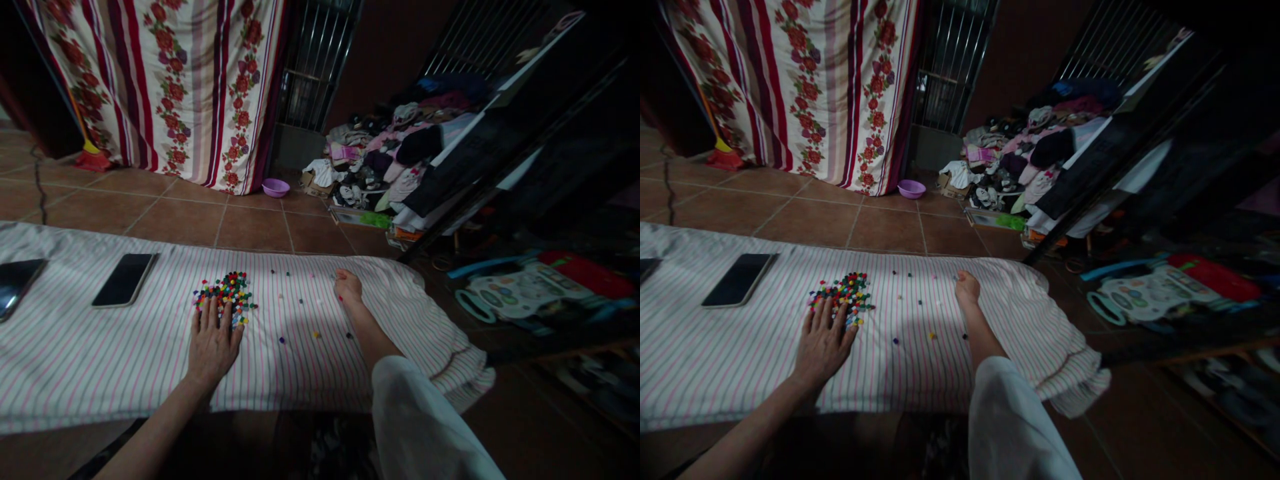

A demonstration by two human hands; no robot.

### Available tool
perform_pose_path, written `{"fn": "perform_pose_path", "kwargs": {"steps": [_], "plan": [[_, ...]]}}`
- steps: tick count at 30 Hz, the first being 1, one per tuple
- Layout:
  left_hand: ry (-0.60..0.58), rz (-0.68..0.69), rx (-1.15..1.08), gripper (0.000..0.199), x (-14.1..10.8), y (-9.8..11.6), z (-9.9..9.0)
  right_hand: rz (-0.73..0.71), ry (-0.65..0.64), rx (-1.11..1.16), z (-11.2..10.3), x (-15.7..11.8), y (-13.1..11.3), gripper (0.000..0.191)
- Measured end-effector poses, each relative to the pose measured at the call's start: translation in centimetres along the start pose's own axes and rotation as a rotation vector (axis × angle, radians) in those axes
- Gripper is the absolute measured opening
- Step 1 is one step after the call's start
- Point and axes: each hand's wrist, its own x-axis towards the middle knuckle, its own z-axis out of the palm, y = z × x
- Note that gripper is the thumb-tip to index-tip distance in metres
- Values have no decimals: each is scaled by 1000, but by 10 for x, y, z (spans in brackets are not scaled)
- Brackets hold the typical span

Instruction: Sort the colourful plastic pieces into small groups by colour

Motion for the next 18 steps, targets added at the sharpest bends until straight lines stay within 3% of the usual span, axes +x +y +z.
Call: {"fn": "perform_pose_path", "kwargs": {"steps": [5, 11, 18], "plan": [[-33, -29, -7, 58, 1, 1, -1, -96, -8, 156, 10, -36, -27, 39], [-41, -38, -5, 56, 1, 2, -3, -233, -152, 377, 40, -106, -54, 32], [-70, -17, -24, 53, -1, -2, -5, -444, -354, 304, 62, -174, -77, 26]]}}
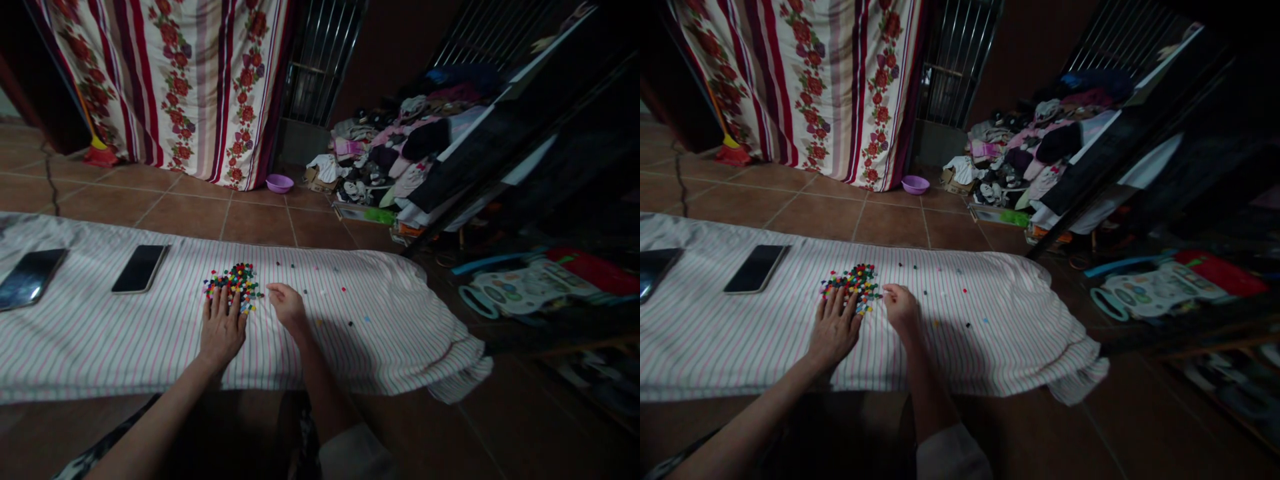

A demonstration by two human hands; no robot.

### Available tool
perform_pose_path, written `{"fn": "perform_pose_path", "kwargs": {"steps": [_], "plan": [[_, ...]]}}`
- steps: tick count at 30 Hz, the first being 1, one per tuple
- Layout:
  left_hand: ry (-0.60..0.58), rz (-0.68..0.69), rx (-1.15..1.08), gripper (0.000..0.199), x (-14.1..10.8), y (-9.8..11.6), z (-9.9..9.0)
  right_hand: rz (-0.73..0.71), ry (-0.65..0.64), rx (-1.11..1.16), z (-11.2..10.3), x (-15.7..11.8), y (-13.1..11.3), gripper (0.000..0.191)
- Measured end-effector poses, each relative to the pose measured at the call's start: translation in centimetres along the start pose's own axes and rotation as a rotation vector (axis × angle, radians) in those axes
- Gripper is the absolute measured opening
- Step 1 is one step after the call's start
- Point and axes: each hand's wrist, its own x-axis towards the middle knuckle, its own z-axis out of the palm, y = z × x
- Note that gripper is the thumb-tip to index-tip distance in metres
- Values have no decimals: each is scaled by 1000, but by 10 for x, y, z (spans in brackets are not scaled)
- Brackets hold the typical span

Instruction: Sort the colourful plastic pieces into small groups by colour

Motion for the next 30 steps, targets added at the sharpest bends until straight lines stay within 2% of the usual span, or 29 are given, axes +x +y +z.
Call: {"fn": "perform_pose_path", "kwargs": {"steps": [5, 14, 20, 30], "plan": [[-45, 12, -10, 49, -4, -7, -5, -119, -59, -176, 8, -5, -15, 27], [-97, 21, -4, 45, -10, -15, -10, -164, -93, -381, 20, -3, -15, 27], [-102, 29, 2, 45, -11, -16, -8, -144, -142, -450, 25, -2, -21, 30], [-100, 37, 1, 46, -12, -15, -8, -188, -138, -465, 31, -4, -16, 29]]}}
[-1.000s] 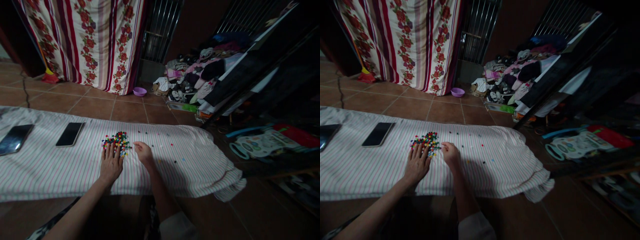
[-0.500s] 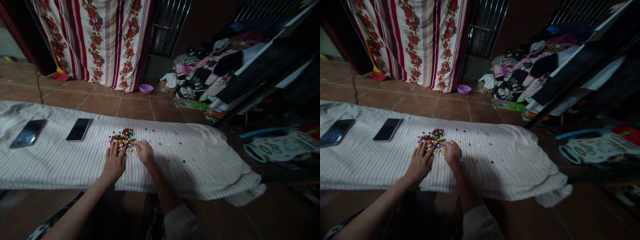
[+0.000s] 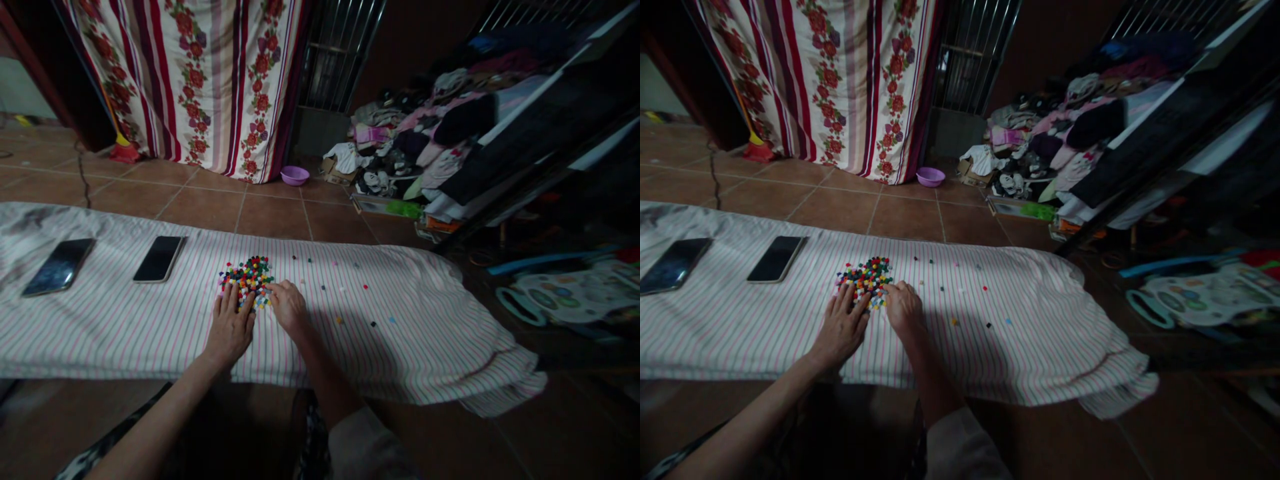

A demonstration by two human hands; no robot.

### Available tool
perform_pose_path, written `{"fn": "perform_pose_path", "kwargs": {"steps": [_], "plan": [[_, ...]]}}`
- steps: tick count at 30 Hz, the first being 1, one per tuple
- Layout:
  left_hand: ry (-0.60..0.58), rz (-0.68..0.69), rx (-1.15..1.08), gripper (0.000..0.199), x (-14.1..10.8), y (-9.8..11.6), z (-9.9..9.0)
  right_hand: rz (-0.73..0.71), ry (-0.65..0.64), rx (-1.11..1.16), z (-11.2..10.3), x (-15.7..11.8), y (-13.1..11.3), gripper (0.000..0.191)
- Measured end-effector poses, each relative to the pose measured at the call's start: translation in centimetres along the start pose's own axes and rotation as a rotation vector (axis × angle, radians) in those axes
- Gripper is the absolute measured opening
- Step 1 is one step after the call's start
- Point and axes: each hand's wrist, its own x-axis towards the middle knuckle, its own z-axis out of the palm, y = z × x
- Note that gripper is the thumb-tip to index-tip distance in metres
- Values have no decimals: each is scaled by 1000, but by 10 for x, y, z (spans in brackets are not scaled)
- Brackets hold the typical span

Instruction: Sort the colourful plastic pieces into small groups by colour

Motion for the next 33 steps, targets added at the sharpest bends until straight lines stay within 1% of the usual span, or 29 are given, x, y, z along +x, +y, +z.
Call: {"fn": "perform_pose_path", "kwargs": {"steps": [7, 10, 15, 21, 26, 33], "plan": [[-6, -2, 9, 46, 1, 0, 1, -21, -5, 13, -1, -2, 0, 21], [-9, -4, 27, 45, 4, 2, 1, -53, 12, 35, 1, -4, 3, 18], [16, -17, 46, 46, 10, 10, -1, -99, 55, 117, 2, -9, 12, 18], [59, -39, 54, 43, 19, 19, -3, -91, 58, 208, -9, -9, 20, 18], [52, -39, 65, 44, 22, 22, -2, -58, 45, 266, -14, -10, 23, 18], [62, -28, 51, 45, 22, 23, -4, -54, 29, 315, -11, -10, 23, 26]]}}
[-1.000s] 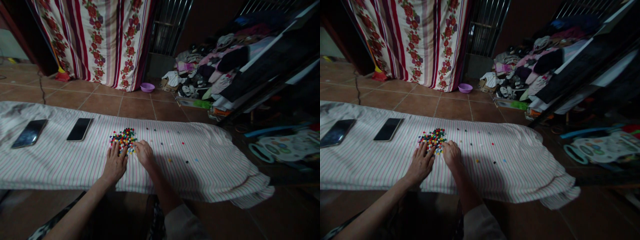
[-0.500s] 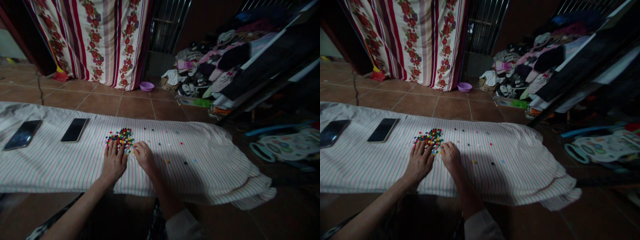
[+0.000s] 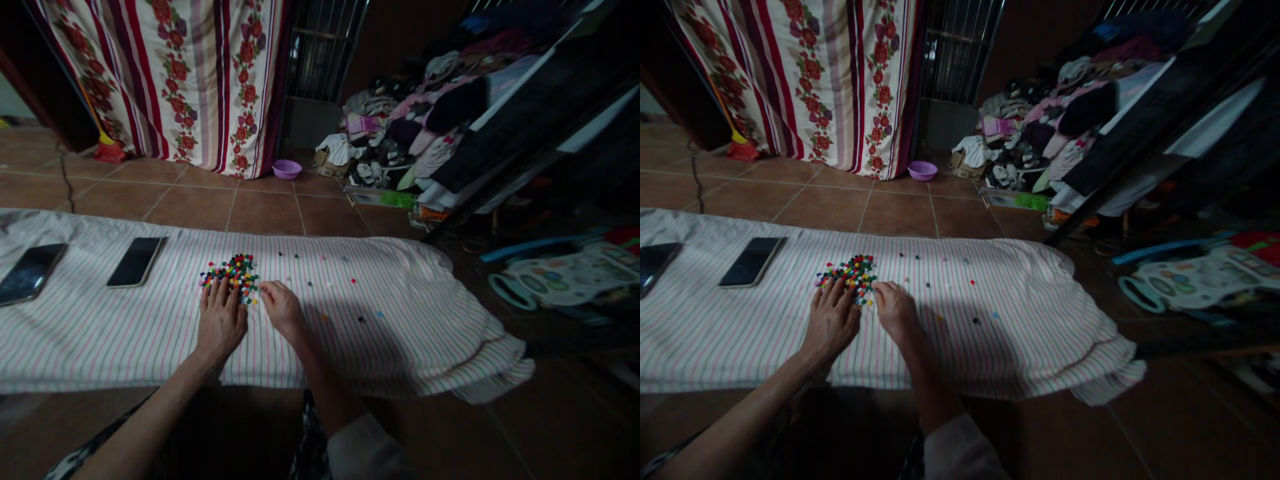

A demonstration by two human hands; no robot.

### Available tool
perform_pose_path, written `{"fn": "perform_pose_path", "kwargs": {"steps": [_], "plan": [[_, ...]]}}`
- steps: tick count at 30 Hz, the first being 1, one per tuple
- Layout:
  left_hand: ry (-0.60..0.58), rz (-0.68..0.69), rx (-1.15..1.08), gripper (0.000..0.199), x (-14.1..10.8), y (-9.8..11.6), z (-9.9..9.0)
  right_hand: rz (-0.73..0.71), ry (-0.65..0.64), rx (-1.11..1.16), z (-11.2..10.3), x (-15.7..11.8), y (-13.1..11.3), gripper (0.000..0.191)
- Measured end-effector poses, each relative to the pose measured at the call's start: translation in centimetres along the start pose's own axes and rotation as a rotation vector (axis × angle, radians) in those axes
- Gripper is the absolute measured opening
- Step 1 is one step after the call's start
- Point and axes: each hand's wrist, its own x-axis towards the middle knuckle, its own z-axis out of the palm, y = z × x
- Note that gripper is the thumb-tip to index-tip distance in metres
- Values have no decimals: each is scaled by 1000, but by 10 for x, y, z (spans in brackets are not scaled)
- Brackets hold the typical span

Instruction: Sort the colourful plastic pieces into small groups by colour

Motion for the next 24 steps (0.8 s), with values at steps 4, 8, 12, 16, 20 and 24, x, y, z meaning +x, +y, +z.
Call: {"fn": "perform_pose_path", "kwargs": {"steps": [4, 8, 12, 16, 20, 24], "plan": [[14, -2, -8, 43, 1, 2, -2, 5, 21, 94, 0, 1, 0, 24], [10, 3, -17, 42, 1, 3, -3, 56, 29, 213, 1, 3, 1, 22], [31, 28, -3, 42, -1, 3, -2, 60, 45, 239, -5, 5, 2, 21], [67, 71, 13, 47, -5, 0, 3, 52, 112, 81, -19, 6, 12, 23], [90, 94, 19, 51, -10, -2, 8, 97, 231, -45, -37, 6, 31, 25], [113, 111, 15, 51, -14, -4, 12, 203, 331, -94, -60, 6, 58, 27]]}}
